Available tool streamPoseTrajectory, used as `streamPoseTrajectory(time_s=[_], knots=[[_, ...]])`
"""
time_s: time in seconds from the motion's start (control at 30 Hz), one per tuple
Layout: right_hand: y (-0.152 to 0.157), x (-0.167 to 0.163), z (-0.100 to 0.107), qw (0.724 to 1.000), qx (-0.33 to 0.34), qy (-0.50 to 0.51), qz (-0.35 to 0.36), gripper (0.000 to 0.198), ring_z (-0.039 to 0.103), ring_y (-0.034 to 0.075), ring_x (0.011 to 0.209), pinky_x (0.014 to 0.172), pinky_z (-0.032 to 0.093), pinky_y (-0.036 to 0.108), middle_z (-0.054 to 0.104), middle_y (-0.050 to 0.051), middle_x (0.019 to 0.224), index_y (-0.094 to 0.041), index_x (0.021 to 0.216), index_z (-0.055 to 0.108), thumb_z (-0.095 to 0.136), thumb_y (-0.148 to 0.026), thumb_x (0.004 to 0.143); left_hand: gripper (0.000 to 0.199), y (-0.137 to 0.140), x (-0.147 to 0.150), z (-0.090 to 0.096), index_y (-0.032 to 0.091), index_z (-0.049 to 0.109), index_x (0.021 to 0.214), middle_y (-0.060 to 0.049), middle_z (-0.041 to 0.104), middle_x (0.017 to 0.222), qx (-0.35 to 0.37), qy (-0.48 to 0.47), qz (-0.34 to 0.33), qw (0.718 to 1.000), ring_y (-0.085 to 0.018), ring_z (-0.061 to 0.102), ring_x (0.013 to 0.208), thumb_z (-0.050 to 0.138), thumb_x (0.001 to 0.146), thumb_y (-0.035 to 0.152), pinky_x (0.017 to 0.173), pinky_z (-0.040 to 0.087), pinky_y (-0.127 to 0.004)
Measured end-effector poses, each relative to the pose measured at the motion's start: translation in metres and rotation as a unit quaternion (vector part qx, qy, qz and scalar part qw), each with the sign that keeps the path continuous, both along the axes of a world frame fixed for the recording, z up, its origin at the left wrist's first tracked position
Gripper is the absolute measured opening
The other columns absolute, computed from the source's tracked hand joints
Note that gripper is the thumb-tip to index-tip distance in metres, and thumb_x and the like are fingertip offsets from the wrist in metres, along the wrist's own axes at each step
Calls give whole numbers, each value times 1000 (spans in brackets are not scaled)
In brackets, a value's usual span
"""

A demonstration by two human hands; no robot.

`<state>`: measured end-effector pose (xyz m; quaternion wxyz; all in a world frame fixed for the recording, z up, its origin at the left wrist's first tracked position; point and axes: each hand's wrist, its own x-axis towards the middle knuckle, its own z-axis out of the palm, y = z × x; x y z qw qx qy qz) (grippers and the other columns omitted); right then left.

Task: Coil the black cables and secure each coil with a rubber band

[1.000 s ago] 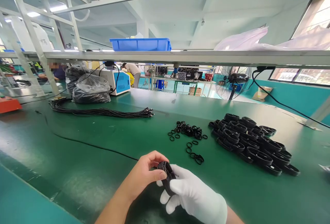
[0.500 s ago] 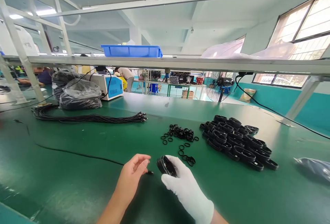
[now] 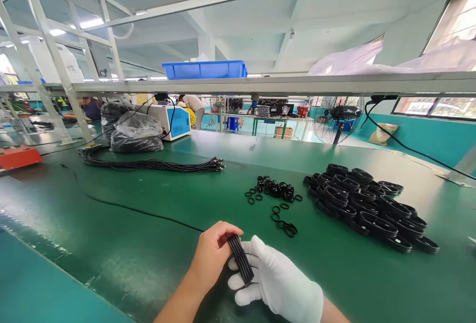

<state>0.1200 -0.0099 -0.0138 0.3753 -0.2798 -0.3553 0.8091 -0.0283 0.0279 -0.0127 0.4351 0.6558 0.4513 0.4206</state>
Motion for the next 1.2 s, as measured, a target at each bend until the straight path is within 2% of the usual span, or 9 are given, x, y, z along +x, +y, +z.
streamPoseTrajectory(time_s=[0.13, 0.23, 0.3, 0.37, 0.5, 0.7, 0.87, 1.03, 1.2], knots=[[-1, 1, 2, 1000, 20, -20, 4, 54, 58, 15, 77, 63, 49, 29, 49, 4, 91, -16, 106, 51, 76, -30, 60, 18, -2, -2, 3, 20, 68, 82, -2, 62, 81, -1, 11, -28, 1000, -17, 56, 74, 54, 72, 15, 68, 44, -27], [1, 6, 0, 1000, 8, 21, -15, 51, 58, 16, 83, 71, 49, 32, 49, 3, 91, -18, 109, 50, 73, -23, 64, 21, -4, -8, 11, 21, 64, 95, -2, 61, 88, -44, -22, -47, 998, -16, 55, 74, 54, 76, 20, 68, 43, -27], [3, 11, -1, 998, 11, 51, -23, 47, 58, 17, 88, 74, 48, 33, 49, 3, 94, -18, 108, 50, 72, -20, 66, 13, -6, -11, 16, 20, 62, 87, 0, 59, 79, -67, -37, -45, 996, -14, 52, 71, 52, 79, 25, 66, 41, -25], [4, 14, -1, 998, 21, 61, -14, 44, 57, 17, 88, 71, 49, 31, 49, 4, 97, -17, 106, 51, 71, -19, 67, 12, -8, -11, 19, 18, 61, 76, 2, 55, 69, -79, -27, -66, 994, -13, 49, 68, 53, 79, 26, 65, 39, -24], [4, 15, 5, 998, 40, 49, 10, 41, 56, 15, 83, 67, 49, 29, 51, 5, 95, -14, 101, 54, 71, -17, 64, 5, -12, -6, 21, 18, 62, 73, 4, 49, 66, -81, 26, -125, 989, -11, 44, 63, 59, 70, 16, 61, 36, -22], [3, 12, 10, 999, 36, -8, -7, 40, 57, 14, 78, 63, 51, 29, 53, 4, 94, -14, 95, 53, 73, -17, 60, 8, -15, -6, 22, 18, 58, 64, 4, 46, 69, -63, 72, -138, 986, -11, 42, 65, 58, 72, 18, 63, 34, -23], [3, 9, 10, 999, 37, -30, -5, 40, 58, 13, 73, 62, 50, 27, 55, 4, 90, -13, 93, 52, 73, -18, 59, 9, -14, -11, 22, 19, 54, 64, 4, 45, 72, -64, 62, -161, 983, -12, 43, 69, 55, 73, 17, 67, 35, -24], [3, 10, 10, 998, 41, -37, -6, 39, 58, 14, 76, 61, 50, 26, 54, 4, 91, -13, 92, 53, 73, -20, 60, 8, -13, -12, 21, 19, 56, 65, 3, 47, 73, -61, 69, -143, 985, -13, 44, 70, 55, 74, 18, 68, 37, -24], [3, 13, 9, 998, 27, -46, -43, 46, 57, 14, 76, 61, 49, 28, 50, 4, 94, -15, 100, 53, 73, -21, 58, 11, -9, -15, 20, 21, 61, 85, 1, 55, 80, -62, -2, -84, 995, -15, 50, 79, 53, 82, 27, 76, 39, -26]])
